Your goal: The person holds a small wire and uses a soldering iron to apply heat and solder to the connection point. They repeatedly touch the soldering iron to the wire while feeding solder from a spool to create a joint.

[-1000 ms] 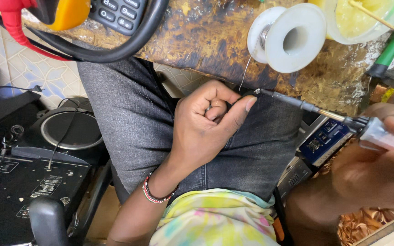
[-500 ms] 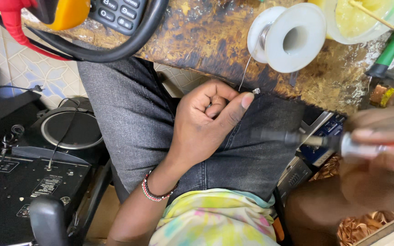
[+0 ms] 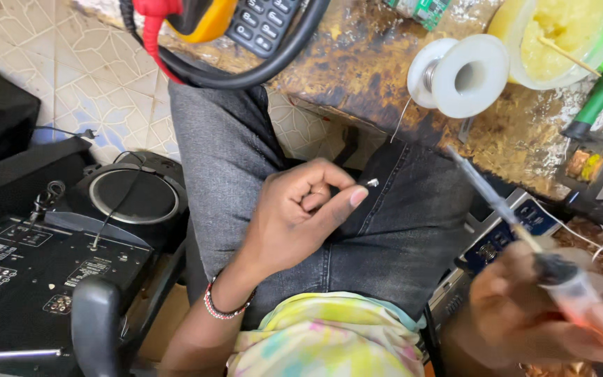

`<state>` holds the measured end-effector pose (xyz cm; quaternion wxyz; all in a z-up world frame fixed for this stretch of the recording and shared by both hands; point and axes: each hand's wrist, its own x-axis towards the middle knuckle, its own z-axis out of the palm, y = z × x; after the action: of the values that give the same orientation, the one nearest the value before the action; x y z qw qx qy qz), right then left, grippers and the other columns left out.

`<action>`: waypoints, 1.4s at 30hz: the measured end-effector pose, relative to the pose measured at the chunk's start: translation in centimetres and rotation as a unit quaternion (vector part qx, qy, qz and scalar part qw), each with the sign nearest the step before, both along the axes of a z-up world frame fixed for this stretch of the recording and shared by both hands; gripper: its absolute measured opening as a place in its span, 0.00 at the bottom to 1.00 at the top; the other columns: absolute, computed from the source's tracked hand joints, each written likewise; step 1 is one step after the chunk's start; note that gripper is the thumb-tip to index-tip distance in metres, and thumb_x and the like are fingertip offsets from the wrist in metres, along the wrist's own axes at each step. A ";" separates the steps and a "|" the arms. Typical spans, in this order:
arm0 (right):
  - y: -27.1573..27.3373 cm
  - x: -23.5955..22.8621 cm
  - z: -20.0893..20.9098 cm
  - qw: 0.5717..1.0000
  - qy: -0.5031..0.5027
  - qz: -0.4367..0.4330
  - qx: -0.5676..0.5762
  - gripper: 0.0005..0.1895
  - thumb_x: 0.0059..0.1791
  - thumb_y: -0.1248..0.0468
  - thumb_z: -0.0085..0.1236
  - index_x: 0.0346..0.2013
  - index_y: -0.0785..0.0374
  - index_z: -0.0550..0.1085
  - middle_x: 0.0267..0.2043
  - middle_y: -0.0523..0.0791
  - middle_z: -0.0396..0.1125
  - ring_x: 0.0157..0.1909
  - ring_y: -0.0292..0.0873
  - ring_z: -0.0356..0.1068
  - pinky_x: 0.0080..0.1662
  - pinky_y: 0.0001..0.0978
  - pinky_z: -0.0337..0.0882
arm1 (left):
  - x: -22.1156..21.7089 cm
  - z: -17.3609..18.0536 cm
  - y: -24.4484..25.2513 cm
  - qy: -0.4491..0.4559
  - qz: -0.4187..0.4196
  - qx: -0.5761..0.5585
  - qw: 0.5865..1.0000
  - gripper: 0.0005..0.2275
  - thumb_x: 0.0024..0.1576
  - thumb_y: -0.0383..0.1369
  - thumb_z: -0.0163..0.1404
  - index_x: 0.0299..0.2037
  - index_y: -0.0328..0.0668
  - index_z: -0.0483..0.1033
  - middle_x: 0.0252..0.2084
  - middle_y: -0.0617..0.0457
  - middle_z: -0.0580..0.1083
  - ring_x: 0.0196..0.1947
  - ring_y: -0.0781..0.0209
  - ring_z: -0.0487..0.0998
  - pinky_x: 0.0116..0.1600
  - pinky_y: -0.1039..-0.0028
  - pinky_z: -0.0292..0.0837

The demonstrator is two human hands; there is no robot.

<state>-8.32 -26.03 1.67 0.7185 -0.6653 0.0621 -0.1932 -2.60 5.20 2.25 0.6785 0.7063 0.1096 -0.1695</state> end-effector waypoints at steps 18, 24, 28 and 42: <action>12.9 5.0 3.0 0.875 -0.118 0.218 -0.416 0.20 0.51 0.75 0.64 0.48 0.56 0.64 0.50 0.55 0.73 0.48 0.55 0.76 0.53 0.45 0.77 | 2.0 4.1 2.9 -0.230 -0.119 0.069 0.963 0.05 0.65 0.36 0.49 0.44 0.46 0.73 0.23 0.59 0.60 0.24 0.61 0.63 0.38 0.69 0.61; 12.5 6.4 3.2 0.853 -0.159 0.200 -0.455 0.22 0.52 0.72 0.67 0.50 0.58 0.61 0.50 0.58 0.73 0.46 0.58 0.78 0.51 0.47 0.76 | 5.1 4.6 3.2 -0.100 -0.054 0.022 0.993 0.04 0.62 0.36 0.55 0.43 0.50 0.77 0.19 0.67 0.51 0.21 0.75 0.50 0.29 0.80 0.50; 11.8 5.6 3.9 0.909 -0.098 0.161 -0.372 0.12 0.56 0.69 0.51 0.51 0.60 0.59 0.45 0.66 0.71 0.44 0.55 0.75 0.49 0.43 0.74 | 7.9 5.3 2.9 -0.197 -0.134 0.265 0.934 0.06 0.63 0.36 0.51 0.38 0.44 0.75 0.26 0.52 0.73 0.27 0.46 0.73 0.32 0.57 0.63; 9.7 1.2 5.7 0.961 0.029 0.170 -0.215 0.22 0.50 0.78 0.48 0.58 0.67 0.59 0.59 0.75 0.61 0.16 0.32 0.45 0.37 0.23 0.48 | 9.1 5.3 1.4 -0.204 -0.144 0.363 0.898 0.07 0.60 0.32 0.54 0.46 0.44 0.76 0.33 0.45 0.77 0.30 0.36 0.76 0.31 0.48 0.68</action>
<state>-7.16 -16.30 7.38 0.5786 -0.8102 -0.0741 -0.0575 6.45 6.55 7.56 0.3506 0.9308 -0.0800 -0.0658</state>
